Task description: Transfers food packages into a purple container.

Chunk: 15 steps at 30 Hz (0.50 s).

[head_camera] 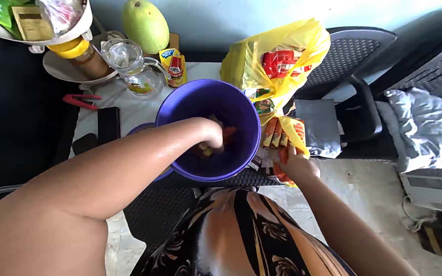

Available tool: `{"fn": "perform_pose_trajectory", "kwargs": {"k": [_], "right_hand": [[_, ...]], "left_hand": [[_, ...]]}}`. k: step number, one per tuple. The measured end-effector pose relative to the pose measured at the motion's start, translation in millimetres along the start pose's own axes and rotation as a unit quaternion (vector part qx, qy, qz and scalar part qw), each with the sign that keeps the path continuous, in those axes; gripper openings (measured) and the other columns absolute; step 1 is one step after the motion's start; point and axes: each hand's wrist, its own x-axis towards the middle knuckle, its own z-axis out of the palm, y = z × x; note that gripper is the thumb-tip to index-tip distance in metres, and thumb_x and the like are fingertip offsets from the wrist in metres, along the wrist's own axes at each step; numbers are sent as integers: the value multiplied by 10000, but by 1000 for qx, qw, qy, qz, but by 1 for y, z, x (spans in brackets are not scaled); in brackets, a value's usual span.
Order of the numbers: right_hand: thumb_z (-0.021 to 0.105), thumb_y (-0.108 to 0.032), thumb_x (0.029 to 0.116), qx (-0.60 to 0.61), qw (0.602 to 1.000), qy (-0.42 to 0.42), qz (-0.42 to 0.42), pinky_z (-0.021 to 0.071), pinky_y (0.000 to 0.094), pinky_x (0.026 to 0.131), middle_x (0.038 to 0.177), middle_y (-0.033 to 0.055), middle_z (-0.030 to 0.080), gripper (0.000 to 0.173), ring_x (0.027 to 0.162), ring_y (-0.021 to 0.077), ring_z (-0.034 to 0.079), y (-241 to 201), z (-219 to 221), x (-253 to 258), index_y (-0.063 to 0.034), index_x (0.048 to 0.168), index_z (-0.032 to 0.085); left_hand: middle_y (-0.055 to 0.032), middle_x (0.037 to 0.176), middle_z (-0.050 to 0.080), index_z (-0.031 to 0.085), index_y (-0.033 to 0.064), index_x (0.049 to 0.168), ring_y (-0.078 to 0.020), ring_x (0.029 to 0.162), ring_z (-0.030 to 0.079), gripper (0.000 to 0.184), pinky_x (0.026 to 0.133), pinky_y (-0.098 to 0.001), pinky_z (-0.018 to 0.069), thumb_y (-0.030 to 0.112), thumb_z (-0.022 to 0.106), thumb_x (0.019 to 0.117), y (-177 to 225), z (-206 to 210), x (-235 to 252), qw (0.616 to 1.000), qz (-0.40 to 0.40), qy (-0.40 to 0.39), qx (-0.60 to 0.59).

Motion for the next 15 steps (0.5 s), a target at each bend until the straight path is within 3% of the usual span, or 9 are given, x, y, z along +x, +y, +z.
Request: {"fn": "perform_pose_trajectory", "kwargs": {"k": [1, 2, 3, 4, 6, 9, 12, 14, 15], "right_hand": [[610, -421, 996, -1, 1000, -4, 0, 524, 653, 903, 1454, 311, 500, 782, 1170, 498, 630, -1, 1, 0, -127, 1621, 243], [624, -399, 990, 1, 1000, -5, -1, 527, 649, 901, 1445, 303, 512, 774, 1168, 491, 634, -3, 1, -1, -126, 1613, 256], [648, -375, 979, 4, 1000, -1, -4, 527, 648, 898, 1423, 296, 533, 756, 1168, 486, 636, -4, 0, -2, -116, 1595, 293], [667, -346, 966, 2, 1000, 3, -10, 528, 648, 893, 1398, 287, 556, 731, 1169, 478, 638, -6, -2, -4, -101, 1570, 335], [688, -293, 949, -5, 1000, 9, -24, 530, 652, 876, 1372, 268, 584, 672, 1161, 468, 645, -10, -5, -10, -80, 1522, 410], [738, -291, 925, 15, 999, 5, -42, 534, 634, 897, 1486, 235, 501, 776, 1181, 448, 637, -12, -8, -10, -68, 1569, 368], [808, -327, 870, 54, 998, 10, -29, 542, 629, 902, 1529, 247, 436, 888, 1181, 457, 631, -7, -11, -2, -28, 1565, 343], [785, -391, 890, 42, 999, -1, -21, 550, 621, 886, 1545, 271, 396, 868, 1162, 469, 635, -4, -11, -1, -29, 1555, 361], [762, -423, 907, 29, 999, -9, -20, 554, 616, 879, 1548, 283, 382, 856, 1149, 474, 638, -3, -11, -1, -52, 1564, 359]], "left_hand": [[-261, 1138, 648, 493, -37, 1405, -393, 1056, 646, 687, 878, -600, 507, 374, 742, 914, -7, 11, 22, 1000, 27, 10, 11], [-238, 1068, 662, 501, 6, 1399, -380, 967, 669, 768, 794, -598, 534, 454, 780, 841, -19, 28, 50, 997, 57, 43, 16], [-237, 1075, 665, 495, 31, 1425, -386, 966, 669, 820, 796, -618, 533, 479, 805, 811, -23, 37, 66, 997, 60, 50, 4], [-242, 1127, 659, 454, 42, 1471, -391, 1021, 661, 838, 845, -626, 521, 461, 797, 831, -19, 39, 69, 998, 49, 30, -5], [-303, 1272, 602, 324, -46, 1535, -428, 1182, 601, 797, 984, -620, 460, 319, 721, 948, 3, 27, 42, 998, 32, -33, -33], [-330, 1401, 521, 164, -38, 1594, -461, 1282, 543, 868, 1049, -624, 424, 299, 684, 987, 10, 28, 33, 997, 31, -54, -43], [-300, 1592, 294, 254, 66, 1611, -496, 1333, 478, 854, 1039, -664, 429, 354, 716, 953, -1, 38, 52, 998, 34, -26, -52], [-292, 1575, 328, 275, 97, 1612, -482, 1320, 497, 776, 1027, -656, 444, 356, 657, 987, -4, 42, 63, 999, 35, -27, -31], [-306, 1498, 429, 294, 73, 1597, -480, 1275, 538, 739, 1006, -661, 453, 321, 646, 997, -5, 42, 65, 998, 39, -36, -20]]}}
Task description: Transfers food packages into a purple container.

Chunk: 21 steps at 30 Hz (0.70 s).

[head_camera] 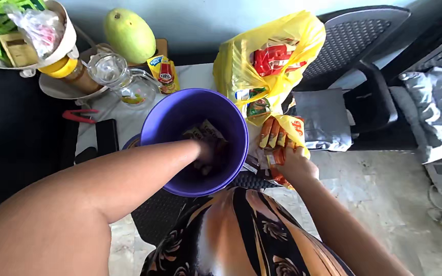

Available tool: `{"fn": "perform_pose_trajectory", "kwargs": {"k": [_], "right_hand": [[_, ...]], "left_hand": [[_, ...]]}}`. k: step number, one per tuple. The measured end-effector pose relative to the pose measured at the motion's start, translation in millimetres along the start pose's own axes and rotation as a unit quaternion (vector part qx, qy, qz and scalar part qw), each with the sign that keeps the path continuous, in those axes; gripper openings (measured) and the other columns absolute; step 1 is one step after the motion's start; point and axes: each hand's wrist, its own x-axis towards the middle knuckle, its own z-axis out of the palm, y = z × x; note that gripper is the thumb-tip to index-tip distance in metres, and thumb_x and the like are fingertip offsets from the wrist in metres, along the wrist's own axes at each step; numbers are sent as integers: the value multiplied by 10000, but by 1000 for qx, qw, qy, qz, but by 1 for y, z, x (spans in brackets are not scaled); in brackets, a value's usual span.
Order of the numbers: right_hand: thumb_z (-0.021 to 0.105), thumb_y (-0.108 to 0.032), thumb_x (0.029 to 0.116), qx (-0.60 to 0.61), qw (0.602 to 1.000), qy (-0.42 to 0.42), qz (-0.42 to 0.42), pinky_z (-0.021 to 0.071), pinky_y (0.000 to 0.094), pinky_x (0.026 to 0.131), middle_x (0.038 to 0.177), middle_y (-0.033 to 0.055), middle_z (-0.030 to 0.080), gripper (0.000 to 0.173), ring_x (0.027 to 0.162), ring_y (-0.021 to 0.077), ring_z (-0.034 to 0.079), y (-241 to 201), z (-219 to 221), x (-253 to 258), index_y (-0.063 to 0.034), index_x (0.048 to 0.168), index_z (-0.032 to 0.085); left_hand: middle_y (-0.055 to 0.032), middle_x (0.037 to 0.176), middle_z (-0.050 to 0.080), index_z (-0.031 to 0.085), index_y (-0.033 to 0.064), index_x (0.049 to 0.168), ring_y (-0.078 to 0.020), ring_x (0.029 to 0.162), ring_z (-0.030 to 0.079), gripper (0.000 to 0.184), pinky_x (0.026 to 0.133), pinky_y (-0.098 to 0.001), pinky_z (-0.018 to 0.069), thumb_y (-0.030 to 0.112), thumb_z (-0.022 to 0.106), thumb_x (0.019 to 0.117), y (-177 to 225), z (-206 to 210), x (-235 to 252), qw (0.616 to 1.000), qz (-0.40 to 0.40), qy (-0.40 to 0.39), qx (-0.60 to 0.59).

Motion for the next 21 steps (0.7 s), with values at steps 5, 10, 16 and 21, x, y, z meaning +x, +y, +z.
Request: {"fn": "perform_pose_trajectory", "kwargs": {"k": [5, 10, 16, 21], "right_hand": [[676, -519, 951, -49, 998, -41, -3, 521, 670, 880, 1435, 305, 516, 780, 1164, 505, 624, 10, -7, 0, -207, 1592, 359], [658, -585, 931, -28, 999, -26, 3, 522, 661, 885, 1358, 288, 586, 902, 1160, 486, 636, 10, 2, 6, -171, 1624, 256], [731, -438, 912, 20, 1000, 20, -14, 538, 647, 859, 1410, 253, 549, 740, 1151, 464, 639, 9, 1, 1, -108, 1510, 447], [860, -356, 797, 160, 987, 32, -11, 519, 670, 917, 1482, 272, 469, 895, 1201, 490, 601, 18, 11, 7, -159, 1542, 405]], "left_hand": [[-294, 1200, 626, 416, -70, 1460, -441, 1103, 624, 565, 924, -648, 474, 157, 634, 992, 2, -12, -3, 998, 0, -55, 16], [-281, 1174, 638, 598, -109, 1213, -419, 1122, 624, 331, 934, -632, 475, 163, 573, 1027, 15, -21, -12, 995, -30, -59, 69], [-262, 1082, 680, 685, -55, 1113, -425, 1041, 662, 303, 856, -632, 525, 206, 670, 961, 1, -25, -5, 982, 1, -51, 182], [-220, 1156, 672, 634, 7, 1258, -387, 1117, 647, 293, 936, -612, 501, 159, 581, 1013, 22, -49, -76, 994, -9, 71, 81]]}}
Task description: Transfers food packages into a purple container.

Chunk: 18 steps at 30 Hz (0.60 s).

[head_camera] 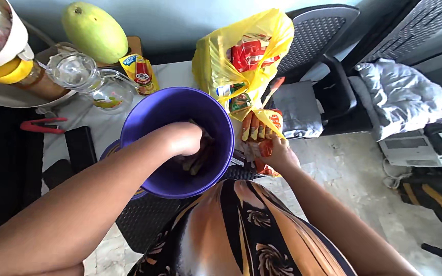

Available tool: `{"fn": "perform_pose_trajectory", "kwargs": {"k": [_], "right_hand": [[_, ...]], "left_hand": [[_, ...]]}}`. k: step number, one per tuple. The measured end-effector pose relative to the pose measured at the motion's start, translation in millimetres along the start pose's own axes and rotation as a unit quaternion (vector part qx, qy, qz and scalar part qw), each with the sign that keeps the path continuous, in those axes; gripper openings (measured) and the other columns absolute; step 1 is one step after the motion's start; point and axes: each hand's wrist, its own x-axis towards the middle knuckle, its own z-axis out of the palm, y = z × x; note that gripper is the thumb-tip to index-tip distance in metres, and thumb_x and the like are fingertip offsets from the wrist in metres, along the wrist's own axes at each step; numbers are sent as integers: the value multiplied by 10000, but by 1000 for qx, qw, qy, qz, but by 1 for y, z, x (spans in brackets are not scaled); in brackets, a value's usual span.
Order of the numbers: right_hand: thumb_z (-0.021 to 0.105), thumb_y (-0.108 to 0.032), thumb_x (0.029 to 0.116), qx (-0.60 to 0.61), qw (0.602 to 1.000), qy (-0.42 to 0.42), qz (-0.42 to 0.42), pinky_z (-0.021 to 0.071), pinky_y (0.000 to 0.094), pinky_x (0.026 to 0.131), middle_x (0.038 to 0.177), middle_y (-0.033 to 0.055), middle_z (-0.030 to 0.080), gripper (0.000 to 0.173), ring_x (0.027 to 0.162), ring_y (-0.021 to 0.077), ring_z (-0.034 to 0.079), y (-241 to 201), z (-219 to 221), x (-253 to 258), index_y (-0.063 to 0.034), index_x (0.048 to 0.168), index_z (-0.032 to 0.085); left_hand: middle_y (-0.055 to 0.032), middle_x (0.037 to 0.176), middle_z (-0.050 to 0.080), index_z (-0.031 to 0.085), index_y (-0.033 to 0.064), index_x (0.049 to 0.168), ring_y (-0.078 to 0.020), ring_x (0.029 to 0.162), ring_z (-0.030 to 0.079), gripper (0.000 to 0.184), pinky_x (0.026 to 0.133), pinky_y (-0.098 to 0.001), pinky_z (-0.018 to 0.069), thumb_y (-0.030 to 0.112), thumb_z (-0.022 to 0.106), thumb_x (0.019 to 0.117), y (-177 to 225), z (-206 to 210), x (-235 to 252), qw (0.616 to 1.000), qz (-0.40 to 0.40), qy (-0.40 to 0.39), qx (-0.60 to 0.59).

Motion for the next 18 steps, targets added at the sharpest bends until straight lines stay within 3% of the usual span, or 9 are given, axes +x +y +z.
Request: {"fn": "perform_pose_trajectory", "kwargs": {"k": [3, 4, 7, 10, 15, 18], "right_hand": [[884, -504, 749, -14, 999, -24, 32, 509, 674, 923, 1460, 321, 452, 996, 1209, 515, 580, -1, -1, 6, -131, 1534, 397], [849, -576, 764, -34, 999, -27, 33, 512, 675, 910, 1434, 331, 476, 1001, 1195, 517, 589, -1, -1, 9, -149, 1543, 388], [784, -642, 802, -78, 996, -38, 36, 514, 674, 913, 1427, 333, 499, 1057, 1205, 512, 593, 0, -1, 16, -256, 1631, 254], [819, -594, 792, -75, 996, -25, 32, 516, 674, 900, 1433, 315, 501, 1064, 1195, 500, 601, -3, 0, 12, -277, 1629, 244], [878, -494, 751, -35, 999, 7, 29, 520, 660, 921, 1456, 277, 500, 1057, 1205, 484, 605, -10, 15, -4, -220, 1593, 301], [773, -640, 808, -76, 996, -28, 46, 505, 641, 960, 1416, 288, 537, 1063, 1227, 469, 603, -7, 18, -3, -146, 1601, 266]], "left_hand": [[-151, 1416, 595, 462, 130, 1531, -303, 1300, 579, 494, 1101, -551, 430, 316, 524, 1077, -20, -2, -22, 982, 105, 95, -121], [-119, 1418, 601, 452, 168, 1544, -267, 1248, 614, 508, 1074, -520, 466, 333, 536, 1071, -27, 1, -27, 971, 133, 118, -158], [-41, 1338, 656, 488, 218, 1519, -161, 1102, 685, 487, 968, -408, 565, 319, 578, 1051, -45, 15, -37, 945, 181, 161, -220], [-34, 1309, 668, 518, 199, 1492, -155, 1062, 693, 473, 929, -393, 580, 288, 612, 1037, -53, 33, -43, 931, 185, 209, -236], [4, 1313, 659, 549, 229, 1473, -116, 1134, 659, 461, 959, -365, 563, 321, 600, 1024, -58, 55, -57, 907, 192, 296, -230], [14, 1308, 654, 576, 204, 1445, -105, 1154, 650, 457, 979, -346, 560, 349, 597, 1012, -62, 67, -61, 877, 206, 363, -239]]}}
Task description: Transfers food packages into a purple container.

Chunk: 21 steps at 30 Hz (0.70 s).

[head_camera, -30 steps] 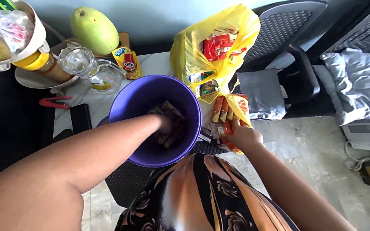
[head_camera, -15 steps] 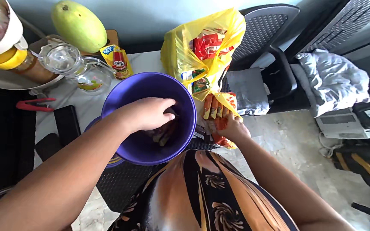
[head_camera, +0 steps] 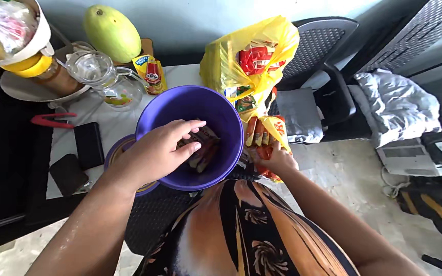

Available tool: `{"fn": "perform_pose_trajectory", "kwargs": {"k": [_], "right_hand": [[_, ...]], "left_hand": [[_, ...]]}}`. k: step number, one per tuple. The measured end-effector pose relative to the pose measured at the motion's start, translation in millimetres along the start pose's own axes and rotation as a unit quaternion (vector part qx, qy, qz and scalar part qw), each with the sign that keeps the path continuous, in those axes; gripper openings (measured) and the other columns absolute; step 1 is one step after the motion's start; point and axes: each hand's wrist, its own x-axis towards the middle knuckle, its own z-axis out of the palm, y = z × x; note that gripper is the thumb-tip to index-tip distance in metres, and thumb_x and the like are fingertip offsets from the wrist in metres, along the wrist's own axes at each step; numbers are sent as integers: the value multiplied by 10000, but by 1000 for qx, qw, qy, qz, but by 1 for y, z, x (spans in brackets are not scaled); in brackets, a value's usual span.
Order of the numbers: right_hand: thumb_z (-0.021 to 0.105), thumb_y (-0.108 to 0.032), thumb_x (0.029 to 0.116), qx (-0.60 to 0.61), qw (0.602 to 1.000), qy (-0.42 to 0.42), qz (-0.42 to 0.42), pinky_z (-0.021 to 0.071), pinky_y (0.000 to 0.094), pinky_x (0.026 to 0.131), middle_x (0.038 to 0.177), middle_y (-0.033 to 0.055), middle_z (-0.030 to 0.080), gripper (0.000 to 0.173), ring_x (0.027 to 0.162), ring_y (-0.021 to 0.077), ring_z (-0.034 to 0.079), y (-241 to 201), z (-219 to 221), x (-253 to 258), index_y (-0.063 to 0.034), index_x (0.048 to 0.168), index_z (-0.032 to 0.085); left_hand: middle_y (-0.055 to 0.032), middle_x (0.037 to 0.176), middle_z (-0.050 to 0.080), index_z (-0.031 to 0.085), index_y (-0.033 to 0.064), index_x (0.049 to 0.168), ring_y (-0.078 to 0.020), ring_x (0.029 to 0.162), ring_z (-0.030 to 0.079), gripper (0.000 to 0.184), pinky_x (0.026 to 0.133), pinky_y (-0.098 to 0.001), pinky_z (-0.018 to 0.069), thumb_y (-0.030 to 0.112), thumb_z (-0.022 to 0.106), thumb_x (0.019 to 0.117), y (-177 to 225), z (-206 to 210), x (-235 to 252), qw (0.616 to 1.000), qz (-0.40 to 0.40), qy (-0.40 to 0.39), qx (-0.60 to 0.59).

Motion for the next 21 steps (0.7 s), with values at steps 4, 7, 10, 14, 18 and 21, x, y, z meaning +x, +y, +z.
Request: {"fn": "perform_pose_trajectory", "kwargs": {"k": [4, 7, 10, 14, 18, 21], "right_hand": [[743, -602, 835, -35, 999, -11, 7, 512, 639, 934, 1286, 253, 643, 1010, 1194, 443, 635, -4, -7, 1, -205, 1612, 233], [770, -496, 819, 8, 1000, 24, -15, 523, 655, 868, 1196, 250, 676, 947, 1110, 453, 666, -7, -13, -9, -247, 1587, 275], [838, -501, 788, 111, 989, 73, -73, 513, 695, 850, 1150, 263, 686, 1007, 1049, 488, 671, 2, -20, -21, -272, 1596, 282], [912, -366, 738, 247, 937, 149, -196, 523, 702, 845, 1233, 268, 656, 1013, 1030, 467, 678, 16, -21, -30, -249, 1578, 359], [934, -259, 719, 282, 896, 204, -276, 524, 644, 902, 1342, 209, 623, 925, 1121, 411, 640, 17, -36, -46, -175, 1517, 473], [946, -299, 689, 259, 872, 271, -316, 452, 697, 960, 1318, 177, 651, 834, 1203, 467, 567, 11, -59, -63, -140, 1424, 585]], "left_hand": [[4, 1361, 640, 596, 177, 1411, -103, 1176, 649, 424, 1003, -326, 554, 331, 579, 1017, -7, 9, -10, 998, 10, 62, 0], [-21, 1346, 639, 616, 168, 1396, -136, 1188, 640, 411, 1011, -370, 549, 317, 574, 1015, -12, 14, -16, 995, 15, 96, 26], [-46, 1316, 640, 633, 143, 1374, -150, 1200, 624, 403, 1015, -378, 540, 301, 568, 1009, -21, 17, -23, 990, 31, 135, 21], [-56, 1345, 626, 634, 115, 1359, -146, 1229, 608, 391, 1030, -372, 533, 278, 570, 1010, -28, 19, -26, 985, 42, 165, -2], [-73, 1367, 621, 645, 84, 1330, -149, 1271, 589, 368, 1060, -363, 518, 251, 569, 1011, -27, 20, -28, 979, 59, 193, -14], [-100, 1371, 613, 649, 40, 1307, -155, 1290, 570, 350, 1086, -351, 492, 200, 574, 1005, -25, 16, -32, 967, 72, 243, -29]]}}
